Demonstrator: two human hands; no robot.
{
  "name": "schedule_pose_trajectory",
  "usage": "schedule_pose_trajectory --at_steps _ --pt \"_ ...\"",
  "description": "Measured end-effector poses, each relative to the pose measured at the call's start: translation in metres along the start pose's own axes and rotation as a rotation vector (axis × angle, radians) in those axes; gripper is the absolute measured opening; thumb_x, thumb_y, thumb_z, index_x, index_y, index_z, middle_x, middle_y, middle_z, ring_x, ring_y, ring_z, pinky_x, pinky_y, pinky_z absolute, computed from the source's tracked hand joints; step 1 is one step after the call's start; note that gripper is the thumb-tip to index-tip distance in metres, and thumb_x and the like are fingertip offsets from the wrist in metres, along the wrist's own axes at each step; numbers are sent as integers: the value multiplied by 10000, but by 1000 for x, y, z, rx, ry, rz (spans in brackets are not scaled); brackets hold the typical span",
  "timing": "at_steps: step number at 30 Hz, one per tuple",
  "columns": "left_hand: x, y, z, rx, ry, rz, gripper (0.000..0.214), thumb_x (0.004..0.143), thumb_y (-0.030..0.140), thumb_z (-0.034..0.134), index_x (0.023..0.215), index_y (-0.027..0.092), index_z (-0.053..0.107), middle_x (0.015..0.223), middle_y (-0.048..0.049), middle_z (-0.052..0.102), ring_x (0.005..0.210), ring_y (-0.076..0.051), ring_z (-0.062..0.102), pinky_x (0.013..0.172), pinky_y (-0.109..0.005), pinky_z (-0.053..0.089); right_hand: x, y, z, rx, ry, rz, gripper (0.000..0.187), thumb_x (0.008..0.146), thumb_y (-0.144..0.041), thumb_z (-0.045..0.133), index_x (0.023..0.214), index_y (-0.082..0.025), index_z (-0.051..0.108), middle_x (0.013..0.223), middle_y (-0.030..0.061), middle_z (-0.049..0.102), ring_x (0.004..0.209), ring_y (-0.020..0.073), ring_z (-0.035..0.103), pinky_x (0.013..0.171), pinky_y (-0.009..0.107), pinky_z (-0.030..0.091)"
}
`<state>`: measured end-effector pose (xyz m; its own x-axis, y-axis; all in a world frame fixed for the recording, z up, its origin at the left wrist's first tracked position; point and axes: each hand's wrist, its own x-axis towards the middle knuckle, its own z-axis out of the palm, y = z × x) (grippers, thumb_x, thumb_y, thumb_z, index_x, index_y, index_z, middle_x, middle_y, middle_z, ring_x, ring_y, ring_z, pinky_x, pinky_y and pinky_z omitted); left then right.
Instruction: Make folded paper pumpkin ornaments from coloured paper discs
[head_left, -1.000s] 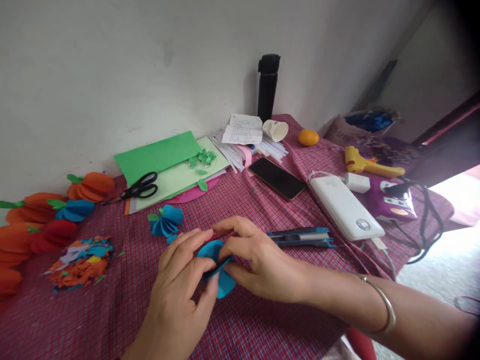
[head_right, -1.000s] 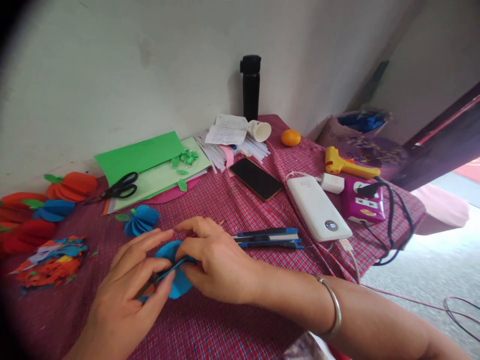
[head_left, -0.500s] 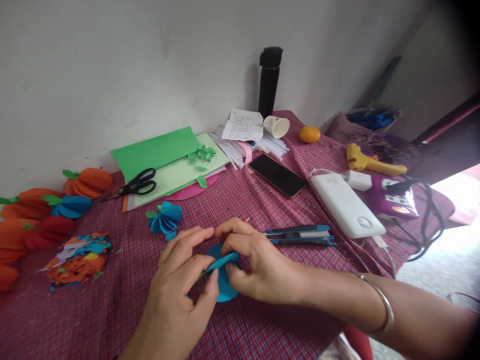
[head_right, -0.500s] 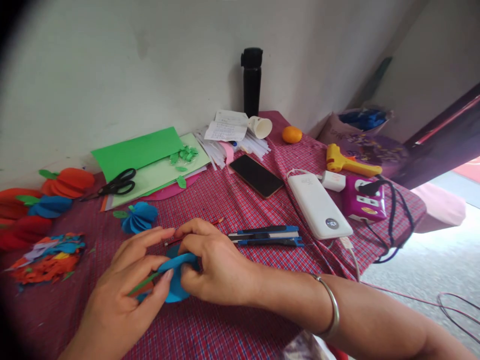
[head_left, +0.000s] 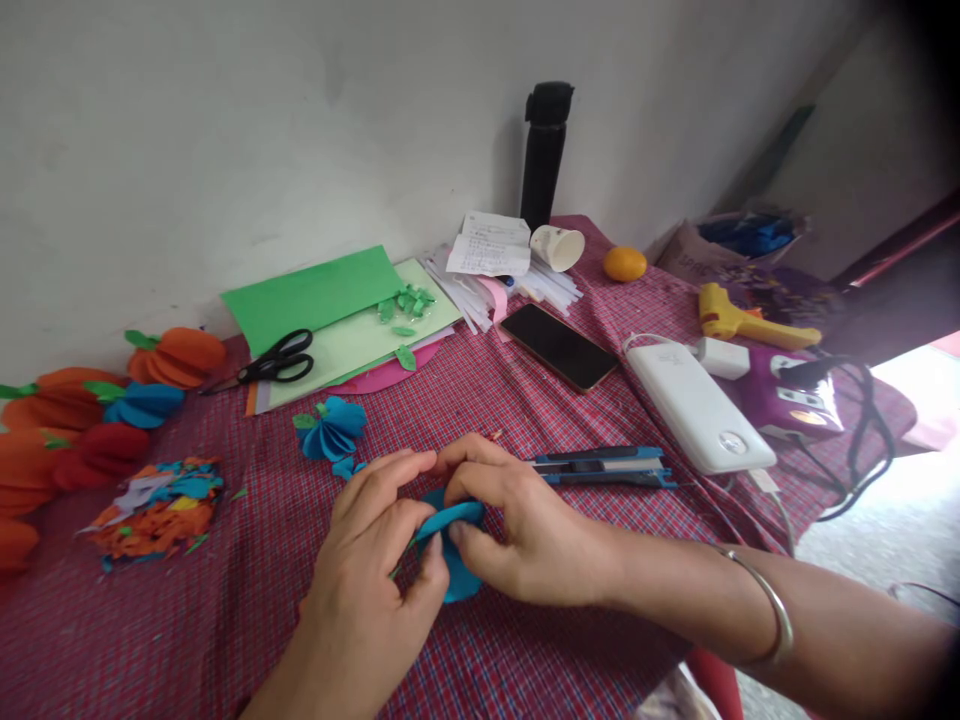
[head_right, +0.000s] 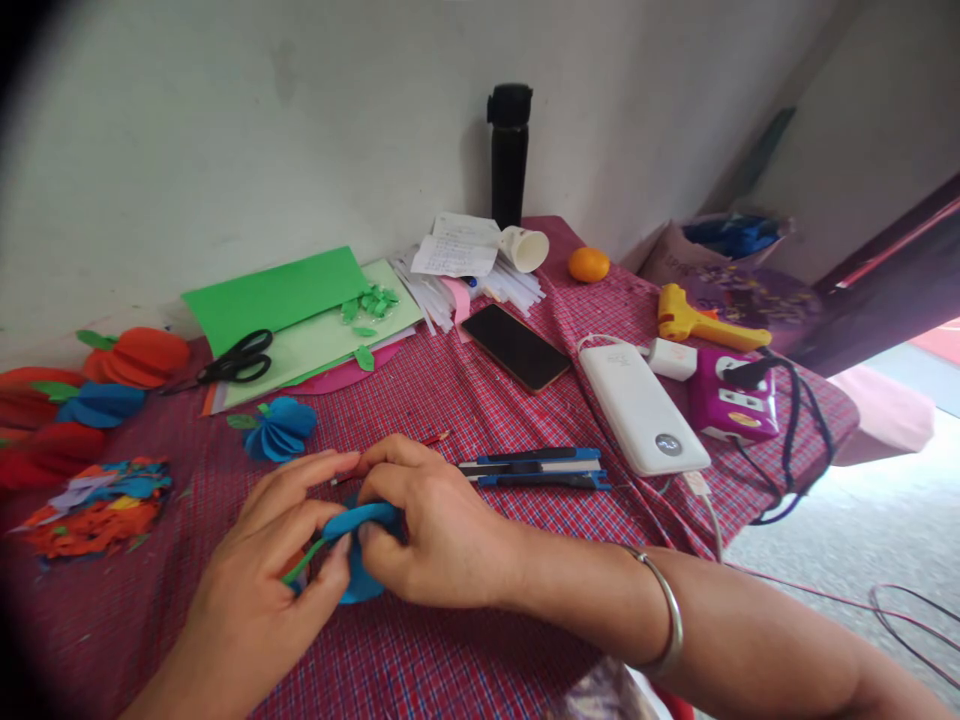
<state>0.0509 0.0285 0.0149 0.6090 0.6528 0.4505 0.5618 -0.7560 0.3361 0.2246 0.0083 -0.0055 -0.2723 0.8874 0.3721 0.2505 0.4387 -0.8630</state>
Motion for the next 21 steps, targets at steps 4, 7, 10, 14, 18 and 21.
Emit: schedule_pose_trajectory --at_steps 4,7,10,14,18,21 --pt "0 0 -2 -16 -5 -7 154 766 47 509 748 192 558 1161 -77 619 1110 -240 570 919 -430 506 0 -1 -1 -5 -2 -29 142 737 -35 523 800 -154 567 990 79 562 959 169 562 860 309 505" --pt "1 0 -2 -32 36 -2 152 772 45 521 774 195 549 1151 -74 623 1104 -228 577 918 -414 511 0 -1 -1 -11 4 -40 155 738 -30 522 812 -156 575 992 77 560 952 167 563 853 311 503" --pt "1 1 0 -39 76 26 176 781 25 520 793 199 542 1152 -66 625 1130 -218 570 961 -421 494 -1 0 0 -44 11 -42 173 735 -32 543 844 -159 587 1032 82 559 976 176 562 867 323 495" --pt "-2 0 -4 -118 54 18 143 797 80 555 835 217 561 1200 -54 616 1176 -239 552 983 -454 489 -2 2 0 -68 32 -58 236 728 9 526 860 -175 591 1067 71 559 1026 177 551 893 333 482" --pt "-5 -10 -18 -323 30 -223 96 858 222 532 932 240 590 1253 -53 601 1073 -234 619 744 -356 591 -2 5 0 -47 82 -65 288 703 45 518 854 -190 591 1109 63 556 1057 183 541 905 348 475" --pt "-4 -17 -23 -412 74 -409 97 878 248 514 899 239 609 1253 -45 604 998 -218 645 575 -274 575 -2 6 -1 -38 107 -75 302 687 60 519 832 -195 588 1117 59 555 1061 186 542 902 354 472"
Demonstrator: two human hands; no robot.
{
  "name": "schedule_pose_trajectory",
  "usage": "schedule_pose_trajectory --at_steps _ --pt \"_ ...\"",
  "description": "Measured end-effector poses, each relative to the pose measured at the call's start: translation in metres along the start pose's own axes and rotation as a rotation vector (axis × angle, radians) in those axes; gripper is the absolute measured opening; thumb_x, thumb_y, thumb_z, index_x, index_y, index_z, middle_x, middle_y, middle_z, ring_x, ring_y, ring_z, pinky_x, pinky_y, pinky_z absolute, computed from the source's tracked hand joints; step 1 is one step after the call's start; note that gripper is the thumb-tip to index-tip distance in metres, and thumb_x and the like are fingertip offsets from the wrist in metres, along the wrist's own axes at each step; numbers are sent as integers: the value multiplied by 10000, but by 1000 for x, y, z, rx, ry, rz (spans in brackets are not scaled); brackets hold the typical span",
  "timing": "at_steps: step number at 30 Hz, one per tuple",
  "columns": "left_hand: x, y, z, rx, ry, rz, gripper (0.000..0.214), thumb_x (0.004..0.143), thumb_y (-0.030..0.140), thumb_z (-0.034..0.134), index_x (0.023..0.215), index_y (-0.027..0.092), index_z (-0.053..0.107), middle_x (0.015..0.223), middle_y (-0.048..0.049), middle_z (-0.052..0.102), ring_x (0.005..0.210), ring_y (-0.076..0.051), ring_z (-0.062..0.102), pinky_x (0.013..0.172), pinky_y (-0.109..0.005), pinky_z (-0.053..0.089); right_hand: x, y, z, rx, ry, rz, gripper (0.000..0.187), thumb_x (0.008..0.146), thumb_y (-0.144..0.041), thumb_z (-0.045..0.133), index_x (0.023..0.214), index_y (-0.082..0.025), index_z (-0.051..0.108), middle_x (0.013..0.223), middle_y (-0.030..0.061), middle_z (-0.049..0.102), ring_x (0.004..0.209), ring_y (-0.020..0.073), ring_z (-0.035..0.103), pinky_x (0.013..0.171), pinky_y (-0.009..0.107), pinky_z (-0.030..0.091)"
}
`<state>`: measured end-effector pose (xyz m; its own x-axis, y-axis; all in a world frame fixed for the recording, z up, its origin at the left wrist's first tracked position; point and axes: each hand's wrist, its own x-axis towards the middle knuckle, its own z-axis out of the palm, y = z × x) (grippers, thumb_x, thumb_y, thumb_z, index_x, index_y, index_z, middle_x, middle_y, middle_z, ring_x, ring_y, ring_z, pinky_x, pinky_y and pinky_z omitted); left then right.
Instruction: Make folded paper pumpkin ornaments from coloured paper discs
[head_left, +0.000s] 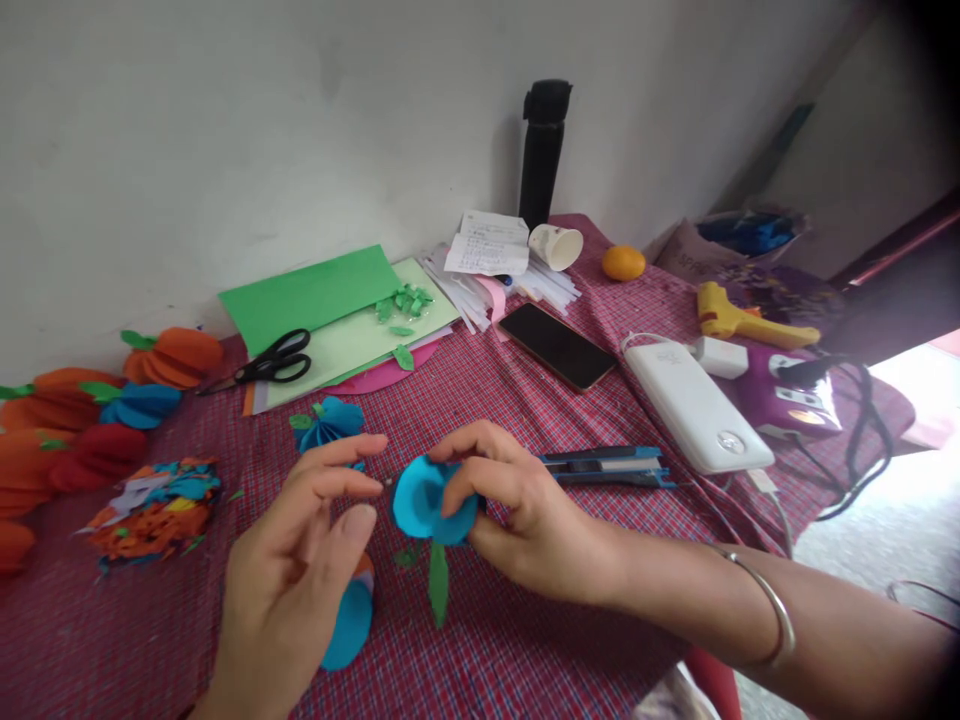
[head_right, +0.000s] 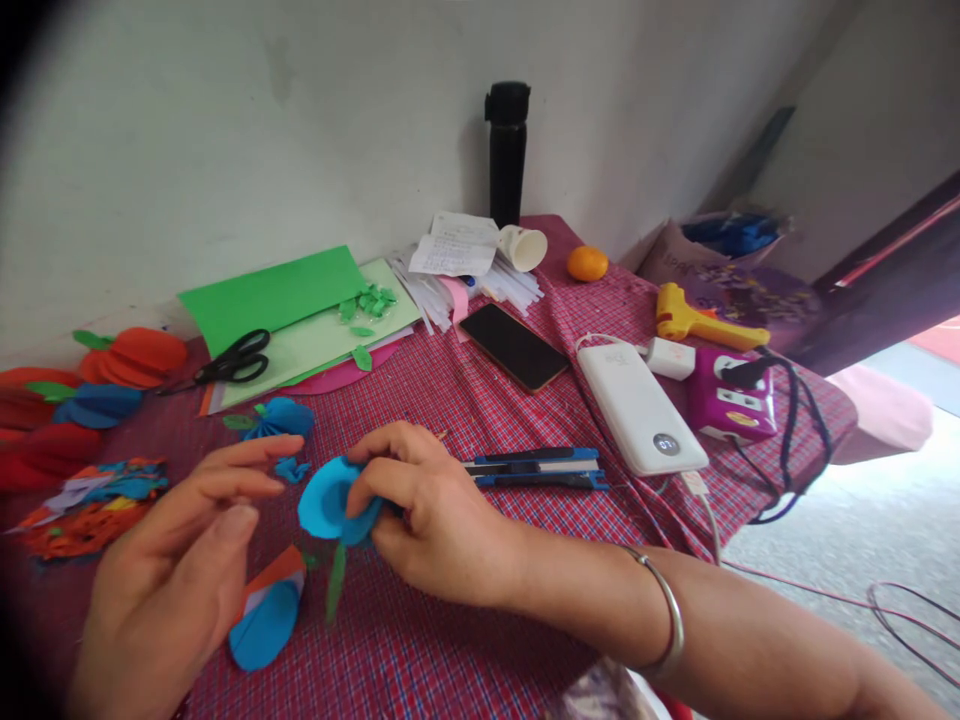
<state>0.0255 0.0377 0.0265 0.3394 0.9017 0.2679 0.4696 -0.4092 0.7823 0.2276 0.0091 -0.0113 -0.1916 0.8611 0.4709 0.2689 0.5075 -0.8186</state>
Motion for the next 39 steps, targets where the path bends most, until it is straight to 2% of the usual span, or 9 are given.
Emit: schedule_pose_trajectory --at_steps 3,6,12,16,23,28,32,35,39 --pt "2 -3 0 -40 12 -69 82 870 259 543 844 233 616 1231 -41 609 984 -216 647 494 -230 541 0 0 0 -2 -6 1 284 696 55 530 821 -194 588 1105 59 557 1047 186 547 892 354 474" --pt "-1 -5 2 -5 -2 -6 91 873 259 536 848 232 620 1229 -48 603 1033 -227 630 518 -237 548 0 0 -1 -2 -8 8 288 695 57 535 826 -195 586 1108 57 554 1043 184 545 888 347 475" --pt "-6 -3 1 187 97 372 180 791 169 598 955 240 591 1241 -48 597 1157 -266 561 950 -465 506 0 1 -1 3 -1 8 283 696 50 545 832 -196 578 1104 52 551 1045 180 539 893 342 473" --pt "-5 0 7 349 76 552 270 739 145 634 985 245 584 1213 -59 608 1166 -277 551 1013 -495 454 1 1 -1 4 5 12 284 699 54 539 827 -196 580 1101 50 549 1038 173 543 890 336 478" --pt "-2 -3 22 436 84 505 136 774 105 608 850 210 568 1203 -86 602 1146 -277 559 984 -514 460 0 -1 1 14 21 4 285 706 55 512 820 -197 580 1082 52 554 1026 165 555 892 331 486" --pt "5 -8 15 443 132 445 166 805 88 588 893 227 612 1223 -69 592 1141 -261 564 950 -476 479 1 -7 -2 39 12 7 288 688 56 477 811 -186 572 1110 74 541 1069 179 548 904 340 481" --pt "10 -12 9 470 140 479 187 808 88 595 916 236 634 1233 -69 586 1154 -264 557 966 -488 465 3 -10 -7 46 78 -7 189 797 -64 546 937 -189 568 1099 87 558 1044 187 550 895 360 476" --pt "8 -14 12 493 104 542 197 807 71 585 911 233 630 1232 -70 593 1177 -271 548 1008 -522 436 4 -7 -7 -71 68 -36 133 860 -153 579 985 -197 573 1012 66 598 974 181 555 860 350 453" --pt "2 -13 21 514 38 548 204 815 62 562 922 229 612 1220 -71 614 1172 -269 559 1032 -544 420 4 -2 -6 -312 -82 -18 47 882 -212 598 923 -195 615 884 33 630 860 174 550 793 338 384"
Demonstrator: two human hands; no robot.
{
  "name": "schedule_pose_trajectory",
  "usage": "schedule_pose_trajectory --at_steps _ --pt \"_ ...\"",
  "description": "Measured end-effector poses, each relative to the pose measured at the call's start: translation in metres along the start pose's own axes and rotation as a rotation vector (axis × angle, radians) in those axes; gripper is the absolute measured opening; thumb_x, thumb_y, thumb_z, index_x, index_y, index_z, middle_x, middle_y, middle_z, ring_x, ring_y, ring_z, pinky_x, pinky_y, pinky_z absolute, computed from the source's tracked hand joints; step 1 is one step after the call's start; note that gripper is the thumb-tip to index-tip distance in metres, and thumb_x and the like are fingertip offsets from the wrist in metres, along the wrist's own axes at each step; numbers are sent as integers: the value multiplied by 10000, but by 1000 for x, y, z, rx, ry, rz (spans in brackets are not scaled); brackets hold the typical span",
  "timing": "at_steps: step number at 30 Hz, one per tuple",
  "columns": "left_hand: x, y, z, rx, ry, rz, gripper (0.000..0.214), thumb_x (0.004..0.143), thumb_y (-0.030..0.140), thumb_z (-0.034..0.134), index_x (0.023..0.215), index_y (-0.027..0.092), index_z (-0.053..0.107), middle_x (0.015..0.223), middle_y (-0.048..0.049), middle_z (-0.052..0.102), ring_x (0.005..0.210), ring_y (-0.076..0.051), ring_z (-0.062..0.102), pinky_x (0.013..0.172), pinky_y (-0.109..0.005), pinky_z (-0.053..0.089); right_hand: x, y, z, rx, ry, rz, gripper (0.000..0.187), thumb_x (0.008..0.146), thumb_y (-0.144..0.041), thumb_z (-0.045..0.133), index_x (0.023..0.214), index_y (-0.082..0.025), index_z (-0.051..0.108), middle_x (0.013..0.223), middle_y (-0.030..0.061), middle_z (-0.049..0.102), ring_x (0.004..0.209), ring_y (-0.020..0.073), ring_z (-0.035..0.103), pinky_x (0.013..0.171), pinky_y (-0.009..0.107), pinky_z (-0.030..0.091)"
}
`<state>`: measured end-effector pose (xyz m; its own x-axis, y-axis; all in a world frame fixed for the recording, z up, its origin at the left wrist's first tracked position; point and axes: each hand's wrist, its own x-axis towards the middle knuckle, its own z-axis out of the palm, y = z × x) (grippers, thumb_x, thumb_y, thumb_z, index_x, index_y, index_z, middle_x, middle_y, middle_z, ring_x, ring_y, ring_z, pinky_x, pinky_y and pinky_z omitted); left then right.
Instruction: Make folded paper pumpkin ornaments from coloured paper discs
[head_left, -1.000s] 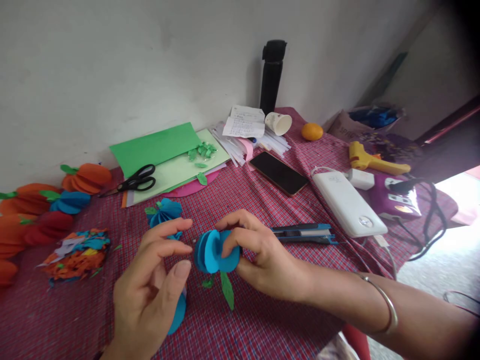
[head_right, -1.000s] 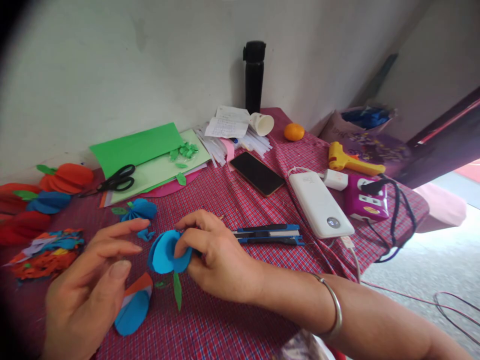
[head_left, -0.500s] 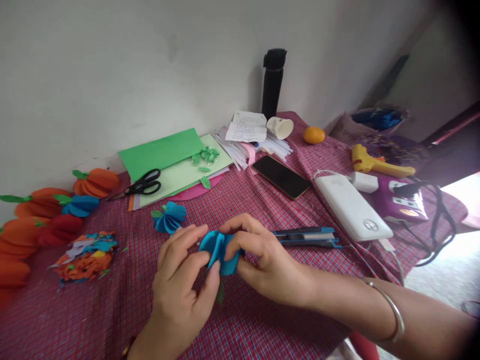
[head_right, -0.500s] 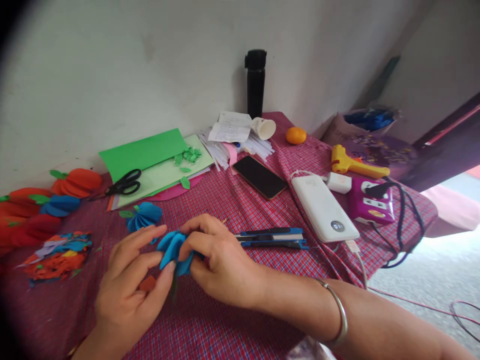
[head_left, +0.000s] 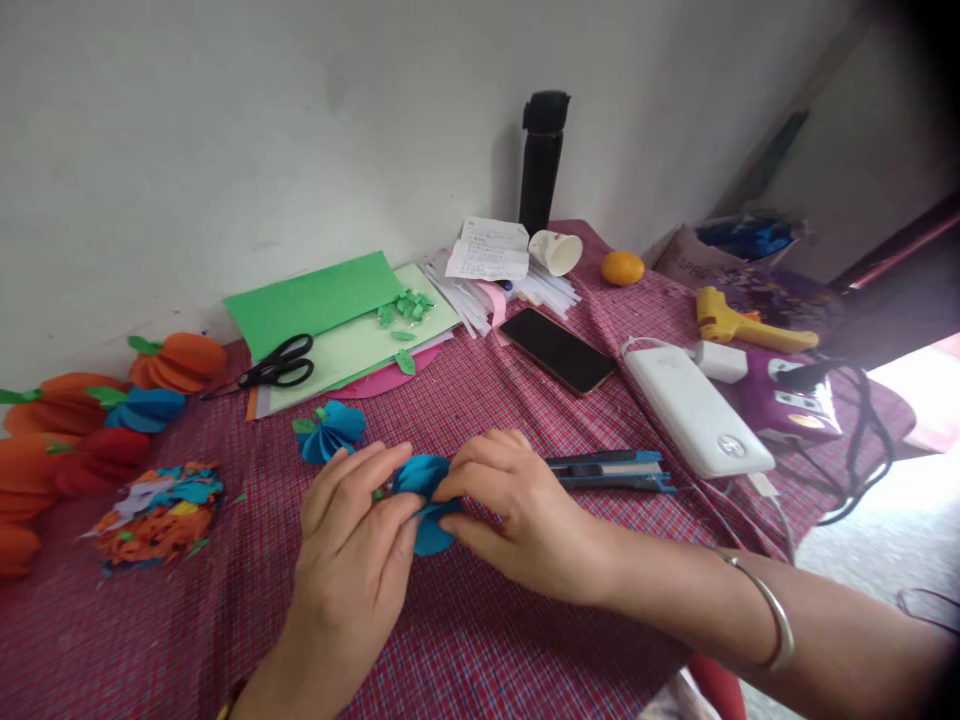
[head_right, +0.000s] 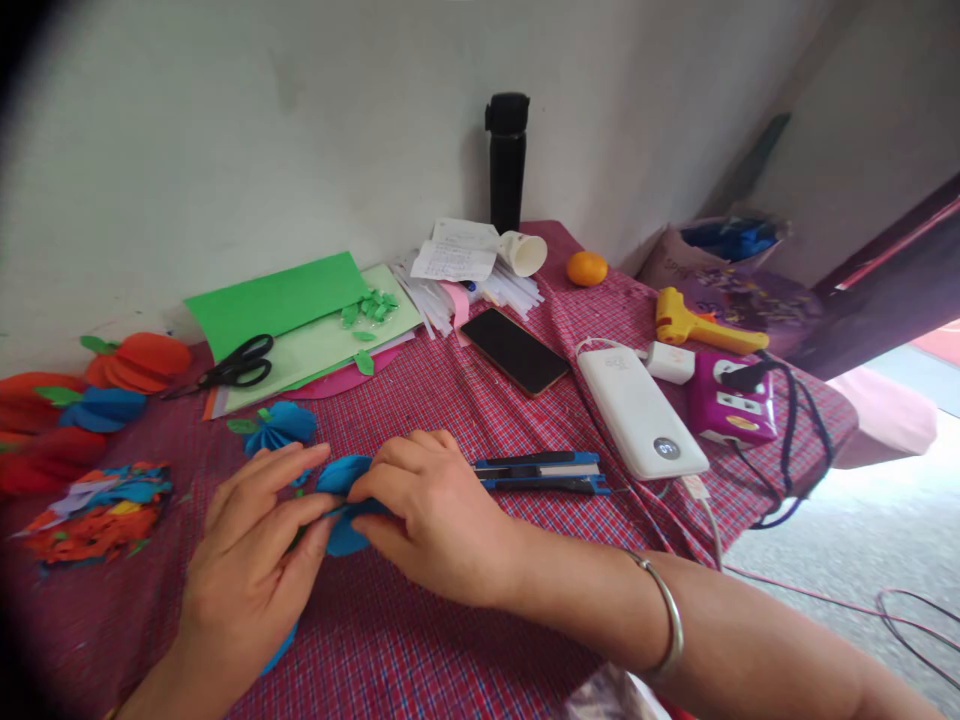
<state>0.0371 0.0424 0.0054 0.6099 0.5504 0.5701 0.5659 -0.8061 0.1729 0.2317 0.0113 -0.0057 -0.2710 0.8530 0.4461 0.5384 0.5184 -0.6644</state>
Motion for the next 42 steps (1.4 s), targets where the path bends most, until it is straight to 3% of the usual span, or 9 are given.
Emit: schedule_pose_trajectory --at_steps 6,14,27,30,34,37,42 --pt "4 9 -3 -28 20 -19 126 805 97 588 845 216 601 1160 -66 645 1126 -259 590 1009 -507 463 1 2 2 -31 -5 -28 144 933 -219 532 822 -181 616 771 9 626 771 144 546 764 322 332" --pt "3 8 -2 -34 8 -9 134 804 76 584 837 206 587 1136 -68 660 1111 -251 600 1016 -506 455 1 2 2 -21 -22 7 57 902 -189 560 894 -191 616 831 14 634 825 155 560 793 320 331" --pt "3 11 -3 -104 -3 -28 154 796 78 592 846 223 609 1108 -46 669 1087 -241 606 1009 -509 458 1 0 2 2 -37 -1 77 893 -162 551 875 -196 618 810 13 633 807 151 561 785 316 336" --pt "1 11 -6 -178 8 -104 178 817 119 589 953 231 613 1143 -47 659 1110 -239 596 1017 -490 457 0 1 2 27 -23 -19 91 913 -177 539 870 -196 617 811 10 630 808 144 563 791 316 337" --pt "0 9 -15 -303 35 -368 291 907 206 489 1188 236 555 1211 -56 630 1109 -210 600 938 -388 520 -1 4 2 44 -26 -25 99 928 -206 538 874 -195 619 824 10 633 823 142 567 807 323 339" --pt "1 7 -17 -361 12 -472 231 944 225 425 1085 237 607 1186 -37 641 1102 -184 605 869 -308 539 -1 4 2 33 -26 -27 109 934 -209 530 878 -197 623 827 10 636 823 141 570 812 326 338" --pt "1 5 -13 -403 -61 -457 193 940 229 446 902 226 635 1174 -29 631 1091 -173 601 859 -290 528 -1 3 2 5 -23 -43 115 928 -195 533 865 -195 629 822 12 636 820 142 570 807 324 335"
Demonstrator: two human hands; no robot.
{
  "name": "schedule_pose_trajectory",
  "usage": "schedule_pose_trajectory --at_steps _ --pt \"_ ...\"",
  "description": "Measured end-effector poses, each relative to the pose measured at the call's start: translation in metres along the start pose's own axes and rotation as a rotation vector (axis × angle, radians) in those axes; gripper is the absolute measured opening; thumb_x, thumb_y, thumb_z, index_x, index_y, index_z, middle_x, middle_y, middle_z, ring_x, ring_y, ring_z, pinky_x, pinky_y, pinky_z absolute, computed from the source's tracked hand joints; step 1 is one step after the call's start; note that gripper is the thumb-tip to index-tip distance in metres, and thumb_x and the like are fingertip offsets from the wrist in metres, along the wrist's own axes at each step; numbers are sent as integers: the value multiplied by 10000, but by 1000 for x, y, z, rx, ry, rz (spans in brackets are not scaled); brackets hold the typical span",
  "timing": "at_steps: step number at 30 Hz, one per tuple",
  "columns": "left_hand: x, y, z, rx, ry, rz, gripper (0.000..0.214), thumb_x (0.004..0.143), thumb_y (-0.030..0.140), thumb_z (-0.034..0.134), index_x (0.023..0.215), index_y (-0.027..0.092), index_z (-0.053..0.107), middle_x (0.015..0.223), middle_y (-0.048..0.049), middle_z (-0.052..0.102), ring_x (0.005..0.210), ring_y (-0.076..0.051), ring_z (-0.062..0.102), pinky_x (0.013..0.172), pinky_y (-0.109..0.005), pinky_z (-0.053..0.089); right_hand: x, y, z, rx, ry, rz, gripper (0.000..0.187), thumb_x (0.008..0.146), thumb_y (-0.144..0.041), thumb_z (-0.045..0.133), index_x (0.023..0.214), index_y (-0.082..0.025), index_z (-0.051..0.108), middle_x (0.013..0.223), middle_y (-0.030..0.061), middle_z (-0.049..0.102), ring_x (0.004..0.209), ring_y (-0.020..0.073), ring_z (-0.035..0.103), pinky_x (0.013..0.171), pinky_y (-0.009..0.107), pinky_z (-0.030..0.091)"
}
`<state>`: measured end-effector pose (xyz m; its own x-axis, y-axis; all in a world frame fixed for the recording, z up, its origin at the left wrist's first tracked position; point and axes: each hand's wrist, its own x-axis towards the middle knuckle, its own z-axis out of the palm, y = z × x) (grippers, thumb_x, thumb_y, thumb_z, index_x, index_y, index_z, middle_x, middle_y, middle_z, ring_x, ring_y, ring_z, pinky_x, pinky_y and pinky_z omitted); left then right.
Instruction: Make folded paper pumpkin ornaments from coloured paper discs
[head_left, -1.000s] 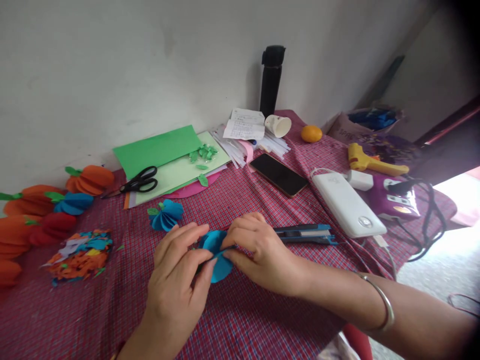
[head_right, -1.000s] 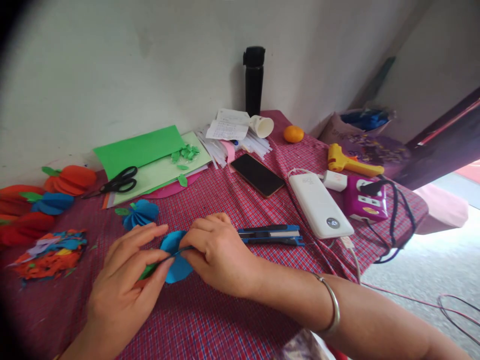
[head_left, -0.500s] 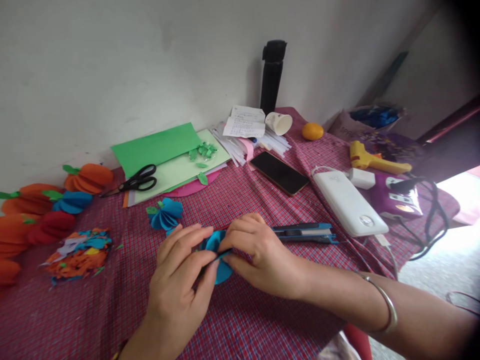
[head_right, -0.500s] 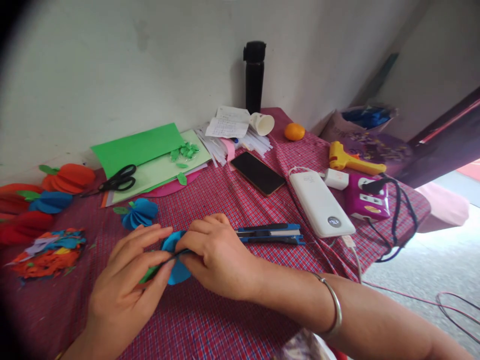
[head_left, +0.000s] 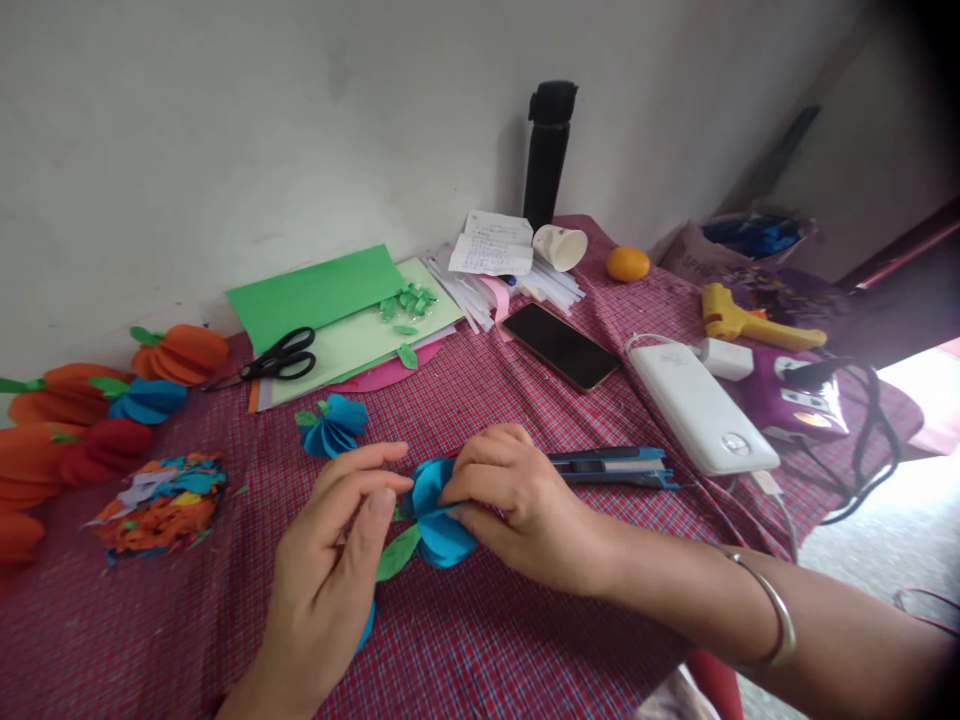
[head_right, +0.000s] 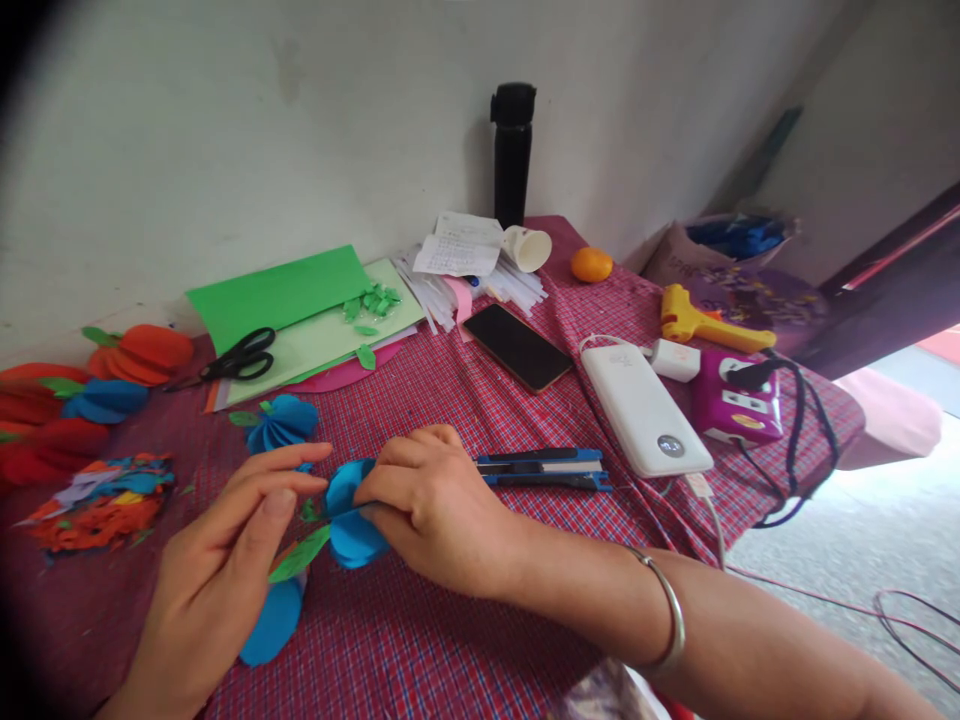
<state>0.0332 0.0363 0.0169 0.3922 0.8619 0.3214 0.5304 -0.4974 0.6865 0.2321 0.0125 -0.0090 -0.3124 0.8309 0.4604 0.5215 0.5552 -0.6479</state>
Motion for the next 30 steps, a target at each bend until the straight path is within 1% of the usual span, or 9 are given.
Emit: schedule_pose_trajectory --at_steps 6,9,13,16,19,21,23,26,30 --pt "1 -1 4 47 -23 15 114 890 243 535 816 218 618 1135 -33 635 1032 -177 618 844 -316 525 -1 0 1 -16 -2 -23 122 921 -183 534 856 -195 636 822 12 638 820 140 569 826 324 327" --pt "2 -1 6 91 -31 33 111 864 232 564 762 209 600 1127 -36 635 1022 -182 624 865 -339 521 -1 1 2 -28 1 -37 119 917 -185 540 852 -193 639 826 11 639 817 138 568 827 322 323" --pt "2 -5 10 129 -36 86 87 846 200 577 768 209 613 1118 -38 639 1026 -187 627 886 -362 523 -1 1 3 -49 4 -55 133 916 -173 534 847 -193 646 831 11 644 804 135 562 826 326 321" --pt "3 -9 11 149 -23 155 82 849 171 576 807 212 633 1102 -37 646 1015 -186 632 853 -351 538 0 -2 1 -41 -1 -57 129 910 -160 533 859 -198 645 840 11 651 809 140 564 827 332 323" --pt "5 -13 8 194 57 241 102 848 139 579 850 216 646 1106 -38 647 1012 -189 631 868 -367 536 0 -5 -2 39 1 -66 63 890 -213 575 920 -188 625 866 17 659 821 148 576 832 339 337" --pt "6 -14 5 250 129 315 129 834 122 596 886 225 652 1124 -39 643 1041 -205 619 927 -412 511 0 -6 -3 106 43 -56 104 893 -250 582 965 -177 596 865 18 661 818 150 584 842 345 346" --pt "7 -15 2 299 168 382 163 820 104 608 911 233 652 1140 -43 639 1077 -223 604 989 -464 471 -1 -5 -4 141 117 -26 119 901 -235 574 1002 -172 569 845 12 656 805 146 583 835 341 358" --pt "8 -16 1 346 162 453 209 805 69 609 929 233 646 1145 -55 635 1104 -238 593 1026 -511 436 0 -4 -5 102 184 26 136 883 -169 586 1017 -174 566 876 20 639 834 147 573 791 319 374" --pt "5 -14 4 396 146 532 225 786 32 614 929 204 644 1128 -85 641 1077 -247 608 1005 -525 447 1 -2 -4 5 133 29 92 870 -168 607 959 -186 616 942 33 619 910 157 566 796 317 369"
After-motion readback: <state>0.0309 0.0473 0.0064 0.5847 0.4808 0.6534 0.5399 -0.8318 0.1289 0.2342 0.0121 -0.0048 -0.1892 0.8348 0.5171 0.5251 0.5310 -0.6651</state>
